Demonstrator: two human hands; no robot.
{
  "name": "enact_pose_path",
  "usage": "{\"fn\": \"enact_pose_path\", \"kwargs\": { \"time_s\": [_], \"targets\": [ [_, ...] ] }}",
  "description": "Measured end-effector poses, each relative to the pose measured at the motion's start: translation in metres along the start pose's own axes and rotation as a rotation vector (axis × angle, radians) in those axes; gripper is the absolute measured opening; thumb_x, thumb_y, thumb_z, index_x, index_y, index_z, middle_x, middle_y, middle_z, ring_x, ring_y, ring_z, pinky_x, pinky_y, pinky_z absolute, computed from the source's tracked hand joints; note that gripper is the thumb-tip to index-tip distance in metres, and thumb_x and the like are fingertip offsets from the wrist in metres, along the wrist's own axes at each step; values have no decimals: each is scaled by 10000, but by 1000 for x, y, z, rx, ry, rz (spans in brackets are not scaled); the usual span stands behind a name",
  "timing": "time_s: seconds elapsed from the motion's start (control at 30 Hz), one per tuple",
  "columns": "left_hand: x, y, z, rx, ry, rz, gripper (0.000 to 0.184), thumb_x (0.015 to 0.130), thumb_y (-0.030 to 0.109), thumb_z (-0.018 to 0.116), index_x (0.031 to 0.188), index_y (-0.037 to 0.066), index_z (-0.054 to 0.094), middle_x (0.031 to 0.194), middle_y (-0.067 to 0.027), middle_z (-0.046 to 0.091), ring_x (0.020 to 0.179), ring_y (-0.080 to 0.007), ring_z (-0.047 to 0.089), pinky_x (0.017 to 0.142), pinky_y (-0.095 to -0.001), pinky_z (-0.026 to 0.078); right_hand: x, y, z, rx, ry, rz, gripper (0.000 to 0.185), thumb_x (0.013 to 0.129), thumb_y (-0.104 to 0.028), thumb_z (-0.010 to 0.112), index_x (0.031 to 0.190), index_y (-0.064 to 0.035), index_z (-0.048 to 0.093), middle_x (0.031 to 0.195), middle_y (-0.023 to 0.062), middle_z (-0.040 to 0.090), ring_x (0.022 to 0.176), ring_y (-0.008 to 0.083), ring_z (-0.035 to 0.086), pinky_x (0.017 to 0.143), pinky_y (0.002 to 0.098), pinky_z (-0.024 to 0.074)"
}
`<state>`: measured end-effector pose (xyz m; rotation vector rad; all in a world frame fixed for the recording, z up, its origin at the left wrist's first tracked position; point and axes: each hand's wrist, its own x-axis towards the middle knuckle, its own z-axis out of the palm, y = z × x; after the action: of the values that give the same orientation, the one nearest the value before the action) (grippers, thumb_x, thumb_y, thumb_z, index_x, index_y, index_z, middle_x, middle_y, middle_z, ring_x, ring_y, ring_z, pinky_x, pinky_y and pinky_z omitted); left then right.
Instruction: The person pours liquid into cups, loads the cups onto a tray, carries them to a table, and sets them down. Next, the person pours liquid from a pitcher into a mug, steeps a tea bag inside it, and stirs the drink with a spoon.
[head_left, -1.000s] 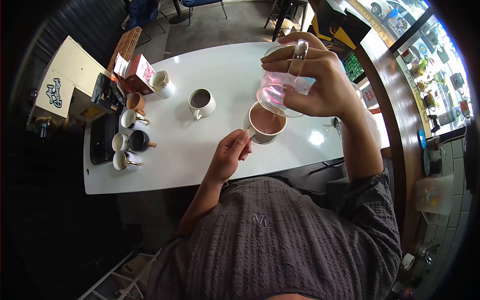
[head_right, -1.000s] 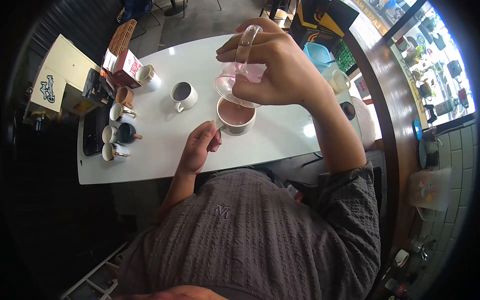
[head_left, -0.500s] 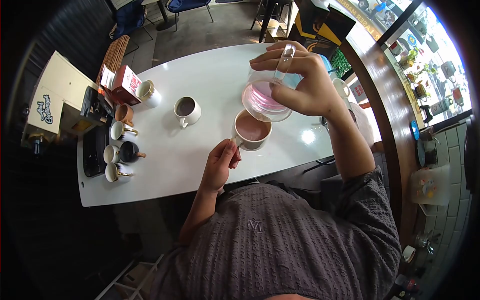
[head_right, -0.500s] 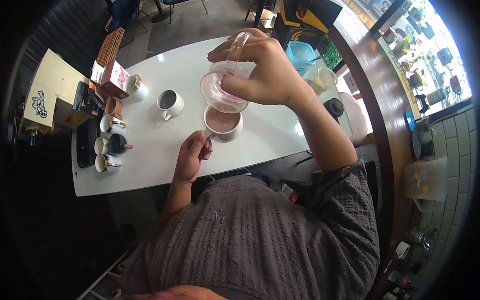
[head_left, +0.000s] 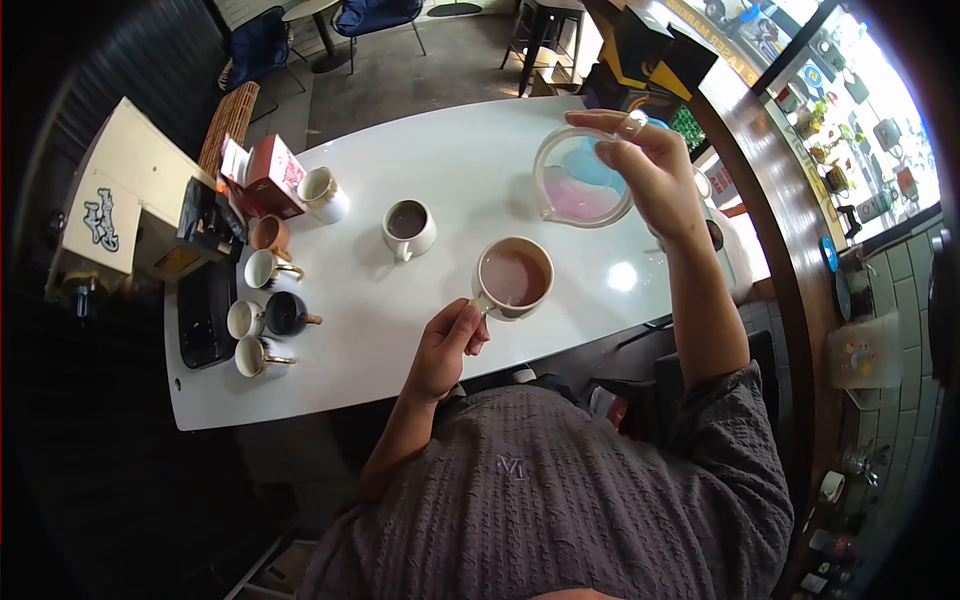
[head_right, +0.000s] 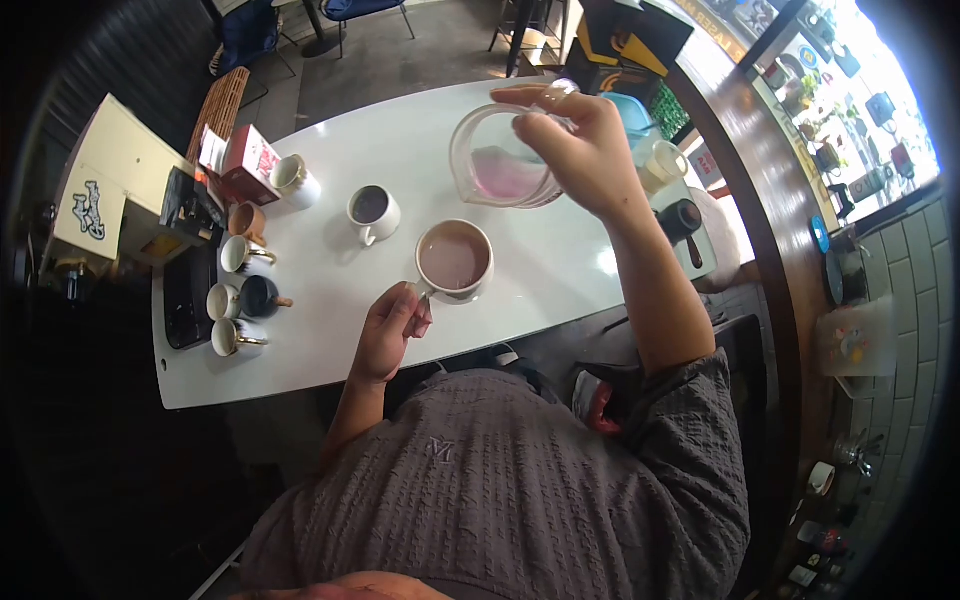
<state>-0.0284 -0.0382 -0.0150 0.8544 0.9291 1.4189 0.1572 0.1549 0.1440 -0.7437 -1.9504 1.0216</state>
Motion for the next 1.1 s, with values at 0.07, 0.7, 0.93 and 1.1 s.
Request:
{"fn": "enact_pose_path", "kwargs": {
  "time_s": [0.07, 0.7, 0.93, 1.1],
  "targets": [
    [-13, 10, -17, 118, 12, -38, 302, 1009, 273, 432, 797, 67, 496, 740, -12, 505, 643, -73, 408, 593, -221, 348, 7, -1, 18, 62, 62, -44, 318, 791, -168, 573, 992, 47, 694, 1039, 120, 682, 904, 142, 605, 860, 300, 464],
    [-115, 38, -68, 75, 399, 147, 278, 1006, 225, 438, 809, 41, 507, 728, -5, 494, 636, -71, 421, 598, -218, 366, 80, 66, 147, -359, -30, -319, 298, 701, -221, 652, 926, -41, 726, 1061, 91, 692, 1048, 278, 597, 973, 374, 430],
    [-123, 29, -51, 40, 521, 196, 294, 1011, 241, 424, 797, 51, 493, 723, -13, 496, 630, -76, 416, 589, -223, 359, 93, 101, 173, -507, -53, -484, 288, 687, -258, 672, 883, -53, 720, 1056, 44, 691, 1085, 286, 541, 980, 372, 417],
    [-129, 31, -41, 45, 579, 228, 299, 1010, 255, 429, 794, 58, 493, 722, -12, 495, 626, -76, 412, 585, -222, 353, 101, 120, 186, -537, -122, -525, 305, 682, -272, 684, 917, -81, 721, 1056, 37, 689, 1121, 303, 514, 979, 380, 422]
  ]
}}
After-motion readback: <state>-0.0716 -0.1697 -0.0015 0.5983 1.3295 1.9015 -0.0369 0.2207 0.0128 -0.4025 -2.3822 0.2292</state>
